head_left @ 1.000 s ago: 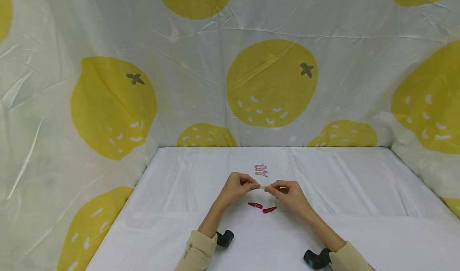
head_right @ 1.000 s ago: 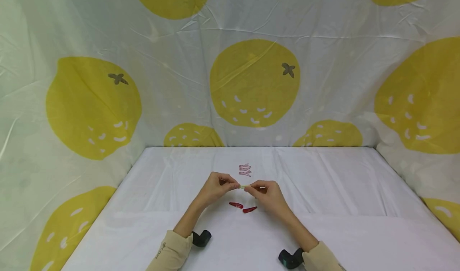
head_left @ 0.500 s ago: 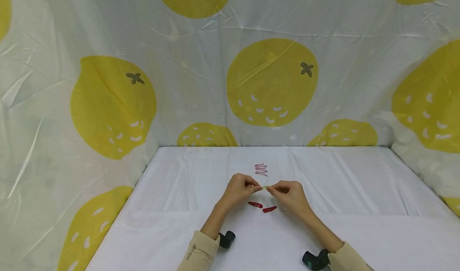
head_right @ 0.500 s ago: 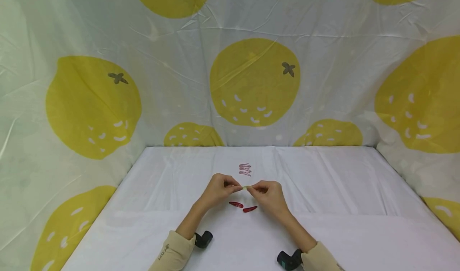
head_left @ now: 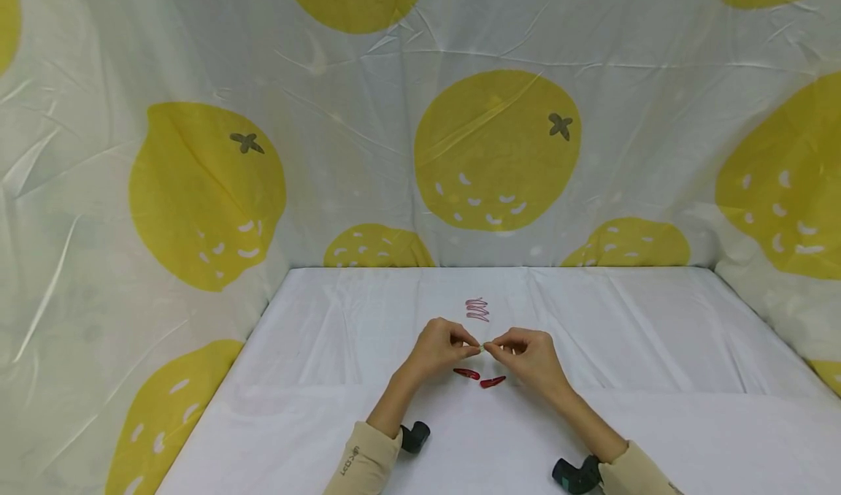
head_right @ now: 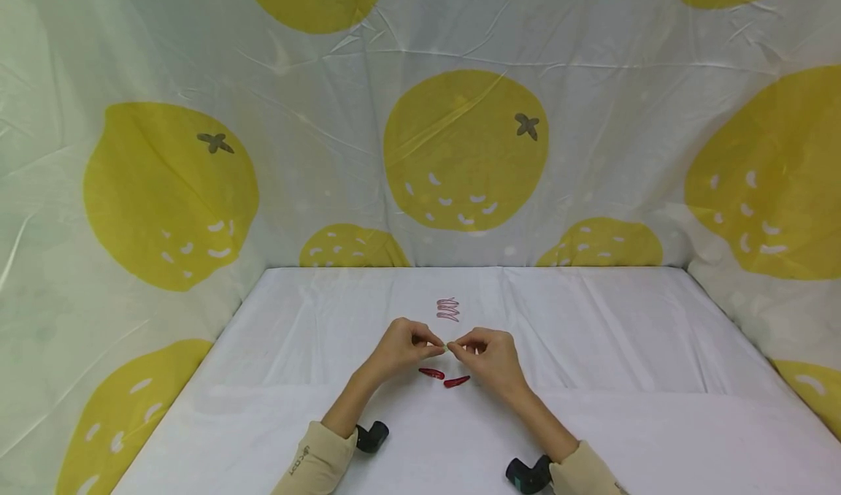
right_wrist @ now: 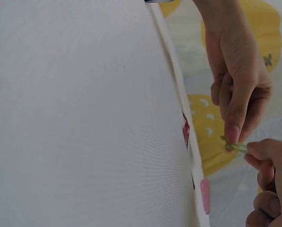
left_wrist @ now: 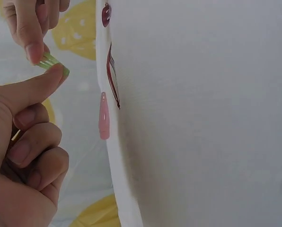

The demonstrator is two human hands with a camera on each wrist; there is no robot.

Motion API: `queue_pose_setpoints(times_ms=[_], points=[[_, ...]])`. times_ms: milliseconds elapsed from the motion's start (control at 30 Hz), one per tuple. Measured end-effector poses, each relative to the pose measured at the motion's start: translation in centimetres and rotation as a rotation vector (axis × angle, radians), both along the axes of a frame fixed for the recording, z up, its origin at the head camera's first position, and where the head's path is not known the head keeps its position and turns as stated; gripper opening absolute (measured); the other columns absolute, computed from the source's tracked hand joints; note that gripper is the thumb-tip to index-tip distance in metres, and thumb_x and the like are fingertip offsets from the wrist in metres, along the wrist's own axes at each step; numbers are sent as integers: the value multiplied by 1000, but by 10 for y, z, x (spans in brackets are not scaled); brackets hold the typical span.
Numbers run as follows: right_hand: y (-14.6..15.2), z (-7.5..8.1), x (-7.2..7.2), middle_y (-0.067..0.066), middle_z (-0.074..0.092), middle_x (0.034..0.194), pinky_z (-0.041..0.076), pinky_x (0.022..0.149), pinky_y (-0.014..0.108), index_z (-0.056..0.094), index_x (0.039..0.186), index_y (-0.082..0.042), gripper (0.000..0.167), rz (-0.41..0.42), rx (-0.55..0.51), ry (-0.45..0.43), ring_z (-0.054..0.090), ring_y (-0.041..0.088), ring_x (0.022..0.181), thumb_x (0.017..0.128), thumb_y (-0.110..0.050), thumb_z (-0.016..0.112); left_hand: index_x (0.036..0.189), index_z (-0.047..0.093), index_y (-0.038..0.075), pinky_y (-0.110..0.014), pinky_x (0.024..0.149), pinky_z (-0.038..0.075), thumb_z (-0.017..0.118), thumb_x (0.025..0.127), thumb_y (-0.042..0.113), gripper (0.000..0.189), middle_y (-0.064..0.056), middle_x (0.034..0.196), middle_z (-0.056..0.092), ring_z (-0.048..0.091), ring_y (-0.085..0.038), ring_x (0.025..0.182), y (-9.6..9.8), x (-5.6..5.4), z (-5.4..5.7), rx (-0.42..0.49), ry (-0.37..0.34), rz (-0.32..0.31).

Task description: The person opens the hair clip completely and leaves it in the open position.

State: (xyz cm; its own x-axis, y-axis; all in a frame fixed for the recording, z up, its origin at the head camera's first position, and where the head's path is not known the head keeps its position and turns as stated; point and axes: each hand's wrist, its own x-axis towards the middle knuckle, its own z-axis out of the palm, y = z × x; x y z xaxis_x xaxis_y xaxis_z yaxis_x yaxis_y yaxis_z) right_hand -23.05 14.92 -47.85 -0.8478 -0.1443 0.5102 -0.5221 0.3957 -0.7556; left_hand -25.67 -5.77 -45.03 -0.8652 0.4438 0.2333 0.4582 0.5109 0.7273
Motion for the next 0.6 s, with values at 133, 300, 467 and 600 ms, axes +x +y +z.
queue_pose_setpoints(times_ms=[133, 300, 467, 600], points=[[-1, 2, 1, -6, 68, 65, 37, 52, 20, 82, 81, -14, 6, 26, 5, -5, 44, 1, 59, 85, -10, 85, 88, 84, 3, -16, 54, 37, 83, 87, 9, 6, -5, 77, 77, 47, -1, 60, -1, 0, -1, 3, -38, -40], [-1, -1, -1, -9, 63, 63, 37, 51, 18, 81, 79, -12, 11, 15, 94, 94, 42, -2, 58, 81, -2, 86, 90, 84, 5, -16, 54, 34, 82, 88, 9, 5, -2, 69, 69, 42, -1, 58, -1, 0, 0, 69, -23, -41], [-2, -1, 0, -14, 55, 60, 35, 51, 17, 80, 76, -13, 14, 14, 181, 177, 39, -6, 58, 76, -1, 88, 88, 83, 3, -16, 56, 32, 82, 88, 8, 5, -3, 66, 66, 40, 0, 58, 1, 1, 2, 92, -3, -67], [-3, 0, 2, -14, 55, 60, 36, 51, 18, 80, 76, -13, 13, 15, 181, 161, 40, -5, 58, 77, -3, 88, 87, 82, 2, -15, 56, 32, 81, 88, 6, 4, -4, 66, 64, 39, 2, 58, 2, 2, 3, 66, 32, -82]])
